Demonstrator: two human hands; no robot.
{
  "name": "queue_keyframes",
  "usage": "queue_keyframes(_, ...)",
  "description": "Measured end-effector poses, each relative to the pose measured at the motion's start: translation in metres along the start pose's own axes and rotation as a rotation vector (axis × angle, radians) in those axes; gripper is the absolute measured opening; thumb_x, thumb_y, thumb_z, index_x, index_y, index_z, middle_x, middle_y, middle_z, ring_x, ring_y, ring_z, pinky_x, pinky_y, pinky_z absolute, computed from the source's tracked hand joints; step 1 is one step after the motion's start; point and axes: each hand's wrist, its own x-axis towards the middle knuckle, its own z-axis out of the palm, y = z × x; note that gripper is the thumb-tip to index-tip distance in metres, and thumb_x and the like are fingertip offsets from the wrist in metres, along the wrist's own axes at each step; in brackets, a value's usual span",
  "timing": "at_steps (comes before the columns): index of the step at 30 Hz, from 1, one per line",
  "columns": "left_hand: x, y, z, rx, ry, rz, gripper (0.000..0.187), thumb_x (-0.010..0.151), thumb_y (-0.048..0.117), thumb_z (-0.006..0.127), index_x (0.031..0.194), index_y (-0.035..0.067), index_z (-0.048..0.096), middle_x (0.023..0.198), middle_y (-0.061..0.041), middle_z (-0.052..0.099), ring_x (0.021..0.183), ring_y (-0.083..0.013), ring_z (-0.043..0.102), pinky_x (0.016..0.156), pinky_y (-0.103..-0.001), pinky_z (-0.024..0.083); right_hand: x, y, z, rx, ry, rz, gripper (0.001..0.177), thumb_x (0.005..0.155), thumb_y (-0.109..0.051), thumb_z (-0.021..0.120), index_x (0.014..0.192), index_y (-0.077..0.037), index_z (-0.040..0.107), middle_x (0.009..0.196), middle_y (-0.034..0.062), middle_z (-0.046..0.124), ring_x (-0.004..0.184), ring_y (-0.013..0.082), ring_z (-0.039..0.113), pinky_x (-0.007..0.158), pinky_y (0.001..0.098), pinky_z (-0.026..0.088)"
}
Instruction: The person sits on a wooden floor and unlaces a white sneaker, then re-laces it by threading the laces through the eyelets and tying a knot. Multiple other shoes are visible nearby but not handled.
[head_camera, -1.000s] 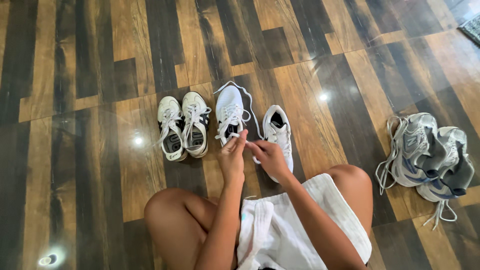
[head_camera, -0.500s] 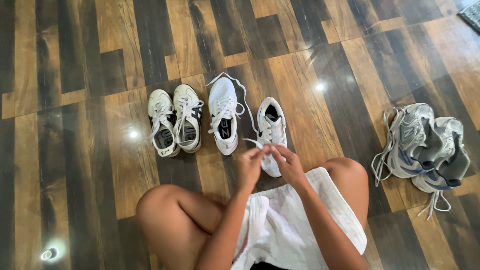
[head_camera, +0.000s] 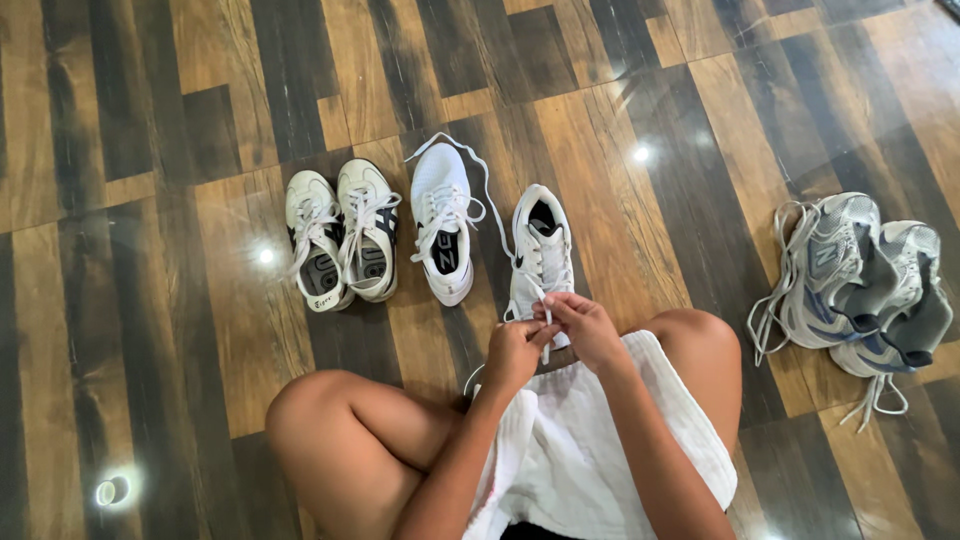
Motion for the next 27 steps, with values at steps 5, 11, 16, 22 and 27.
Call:
queue_keyframes(5,0.005,0.005,0.001,-0.016,0.052,0.181,0.026,0.092,0.022,0.076,0.080,-0.001,0.073,0.067,-0.017,0.066,0.057,-0.0308,0.063,0.056,-0.040,0.047,0.008,-0.013,-0.003,-0.031,-0.046,-0.027,0.021,0.100,-0.018,0.065,0.111,-0.001,0.072,0.086,0.0041,0.069,0.068,0.0109,0.060,0.057,0.0273,0.048)
queue_keyframes(11,0.008,0.005,-0.002,-0.102,0.096,0.184,0.023,0.090,0.023,0.077,0.090,-0.001,0.075,0.078,-0.013,0.072,0.067,-0.0279,0.072,0.064,-0.037,0.054,0.026,-0.006,-0.019,0.082,0.004,-0.066,0.016,0.100,-0.017,0.066,0.107,-0.002,0.070,0.086,0.0042,0.068,0.072,0.0119,0.064,0.064,0.0271,0.052)
queue_keyframes(16,0.054,-0.001,-0.016,0.120,0.445,0.287,0.031,0.097,0.024,0.071,0.122,0.005,0.068,0.117,-0.012,0.070,0.106,-0.0294,0.068,0.091,-0.039,0.054,0.043,0.026,-0.037,-0.037,0.206,-0.199,0.014,0.097,-0.015,0.072,0.104,-0.002,0.070,0.087,0.0036,0.071,0.069,0.0131,0.066,0.063,0.0269,0.053)
queue_keyframes(22,0.115,-0.001,-0.028,0.342,0.070,0.367,0.027,0.084,0.022,0.082,0.109,0.017,0.071,0.129,-0.015,0.060,0.114,-0.0391,0.060,0.089,-0.046,0.052,0.059,0.066,-0.019,-0.109,0.398,-0.232,0.014,0.096,-0.014,0.072,0.100,-0.001,0.075,0.084,0.0038,0.074,0.065,0.0114,0.066,0.055,0.0275,0.053)
queue_keyframes(27,0.131,-0.009,-0.033,0.279,-0.066,0.287,0.024,0.081,0.017,0.081,0.101,0.011,0.068,0.120,-0.010,0.062,0.107,-0.0352,0.065,0.086,-0.044,0.052,0.057,0.071,-0.005,-0.114,0.512,-0.291,0.015,0.096,-0.015,0.072,0.102,-0.001,0.076,0.083,0.0021,0.074,0.062,0.0091,0.064,0.050,0.0261,0.050)
